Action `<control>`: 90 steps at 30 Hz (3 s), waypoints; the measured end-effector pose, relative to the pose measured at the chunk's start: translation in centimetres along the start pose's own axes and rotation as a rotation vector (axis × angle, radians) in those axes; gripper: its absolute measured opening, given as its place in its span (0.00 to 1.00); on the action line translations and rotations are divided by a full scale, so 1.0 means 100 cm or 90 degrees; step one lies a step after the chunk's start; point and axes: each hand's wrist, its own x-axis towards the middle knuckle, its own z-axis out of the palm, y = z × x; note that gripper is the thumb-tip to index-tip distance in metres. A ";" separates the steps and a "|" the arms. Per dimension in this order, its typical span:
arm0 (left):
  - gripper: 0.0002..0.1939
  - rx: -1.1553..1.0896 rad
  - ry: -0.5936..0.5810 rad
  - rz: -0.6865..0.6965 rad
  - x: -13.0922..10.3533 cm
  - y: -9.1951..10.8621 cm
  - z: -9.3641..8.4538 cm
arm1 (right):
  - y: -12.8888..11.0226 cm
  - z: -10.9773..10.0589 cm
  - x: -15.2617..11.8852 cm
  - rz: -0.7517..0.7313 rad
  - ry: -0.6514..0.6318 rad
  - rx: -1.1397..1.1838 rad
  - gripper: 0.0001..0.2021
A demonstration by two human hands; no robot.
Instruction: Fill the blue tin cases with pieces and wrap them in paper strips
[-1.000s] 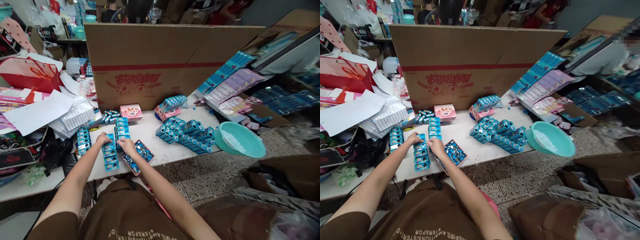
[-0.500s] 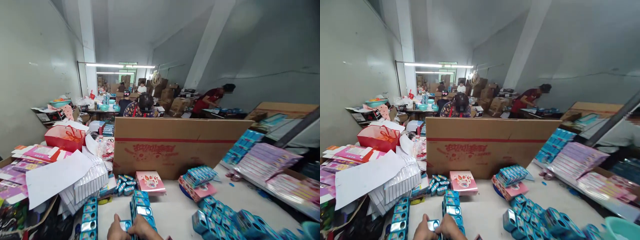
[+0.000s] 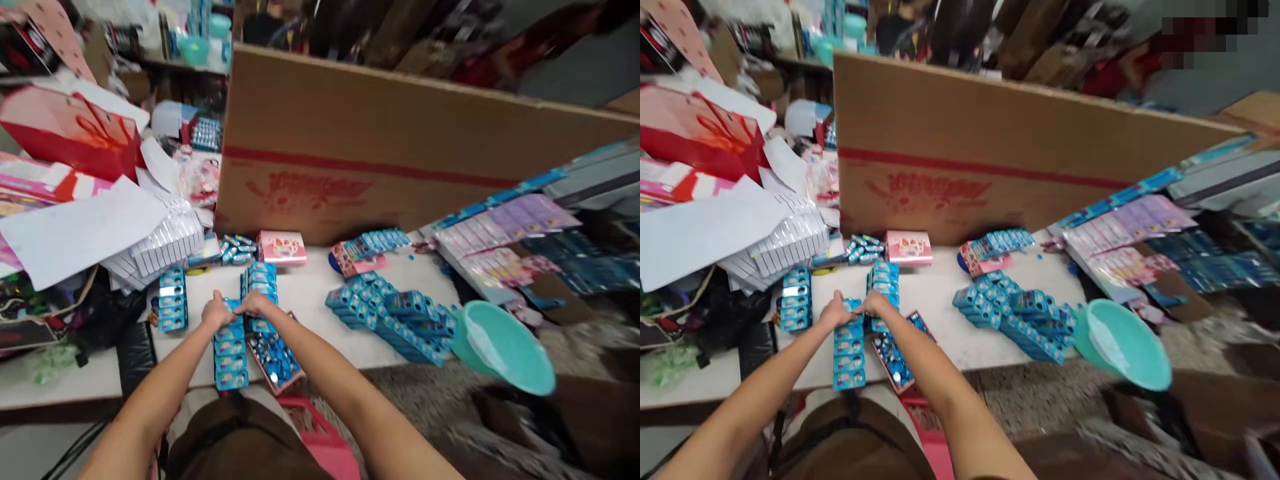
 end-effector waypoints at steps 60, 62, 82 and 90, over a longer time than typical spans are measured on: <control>0.04 0.036 0.241 0.306 -0.073 -0.017 0.044 | 0.108 0.104 -0.123 -0.082 0.234 0.502 0.09; 0.04 0.037 0.251 0.295 -0.074 -0.017 0.045 | 0.105 0.102 -0.117 -0.109 0.248 0.485 0.11; 0.32 -0.259 0.088 -0.064 -0.050 -0.033 0.076 | 0.086 0.064 -0.087 -0.050 -0.047 0.321 0.20; 0.38 -0.311 0.131 -0.043 -0.060 -0.044 0.079 | 0.099 0.080 -0.096 -0.003 0.167 0.258 0.19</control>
